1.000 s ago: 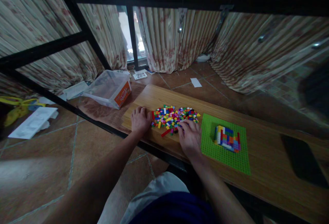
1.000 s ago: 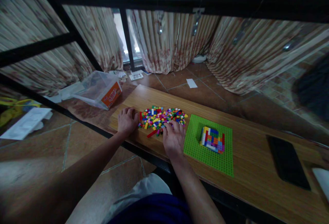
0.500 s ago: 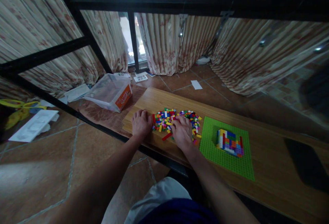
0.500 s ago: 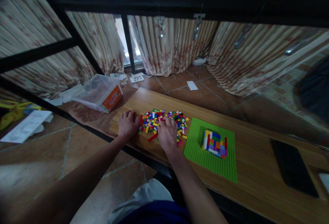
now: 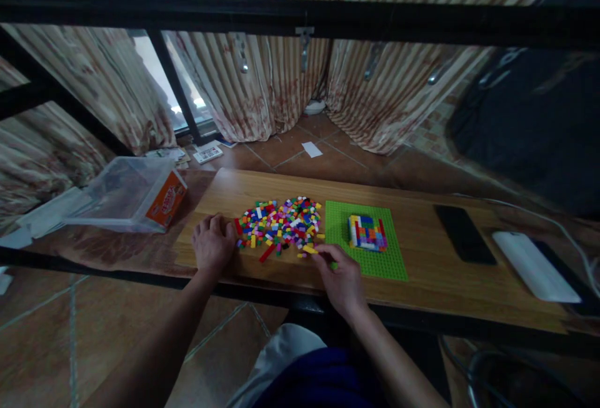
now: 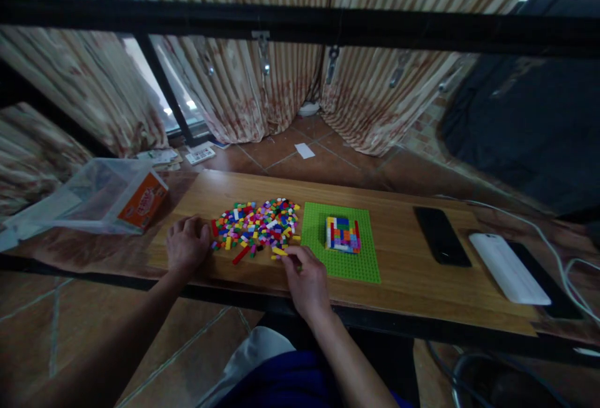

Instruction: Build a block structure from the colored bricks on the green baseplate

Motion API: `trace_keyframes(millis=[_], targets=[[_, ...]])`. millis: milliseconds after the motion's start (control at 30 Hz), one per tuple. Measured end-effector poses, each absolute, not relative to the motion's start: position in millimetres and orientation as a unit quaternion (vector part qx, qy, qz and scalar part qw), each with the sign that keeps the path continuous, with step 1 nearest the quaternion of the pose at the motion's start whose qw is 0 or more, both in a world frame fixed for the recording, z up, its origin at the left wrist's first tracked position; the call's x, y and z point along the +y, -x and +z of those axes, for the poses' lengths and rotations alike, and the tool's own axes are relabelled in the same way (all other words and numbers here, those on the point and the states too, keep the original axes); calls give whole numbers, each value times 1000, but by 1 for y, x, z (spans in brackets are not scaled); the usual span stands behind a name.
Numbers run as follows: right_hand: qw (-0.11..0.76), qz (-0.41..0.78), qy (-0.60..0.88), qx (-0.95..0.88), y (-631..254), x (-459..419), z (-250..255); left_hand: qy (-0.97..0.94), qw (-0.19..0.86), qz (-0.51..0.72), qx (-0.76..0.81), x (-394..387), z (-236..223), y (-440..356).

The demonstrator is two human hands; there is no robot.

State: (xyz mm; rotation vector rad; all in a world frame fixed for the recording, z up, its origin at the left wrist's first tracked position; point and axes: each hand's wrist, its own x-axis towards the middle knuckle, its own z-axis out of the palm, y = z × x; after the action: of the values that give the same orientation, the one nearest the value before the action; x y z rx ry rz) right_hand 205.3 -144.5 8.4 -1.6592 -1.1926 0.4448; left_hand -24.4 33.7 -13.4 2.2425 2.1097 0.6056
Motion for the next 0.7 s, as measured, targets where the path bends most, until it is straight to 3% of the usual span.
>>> trace_keyframes(millis=[267, 467, 700], targets=[[462, 82, 789, -396, -308, -222, -17, -719, 1, 181, 671, 35, -11, 25], [439, 25, 772, -459, -347, -211, -13, -717, 7, 176, 674, 34, -6, 21], [442, 43, 753, -485, -353, -195, -16, -719, 18, 178, 671, 35, -5, 22]])
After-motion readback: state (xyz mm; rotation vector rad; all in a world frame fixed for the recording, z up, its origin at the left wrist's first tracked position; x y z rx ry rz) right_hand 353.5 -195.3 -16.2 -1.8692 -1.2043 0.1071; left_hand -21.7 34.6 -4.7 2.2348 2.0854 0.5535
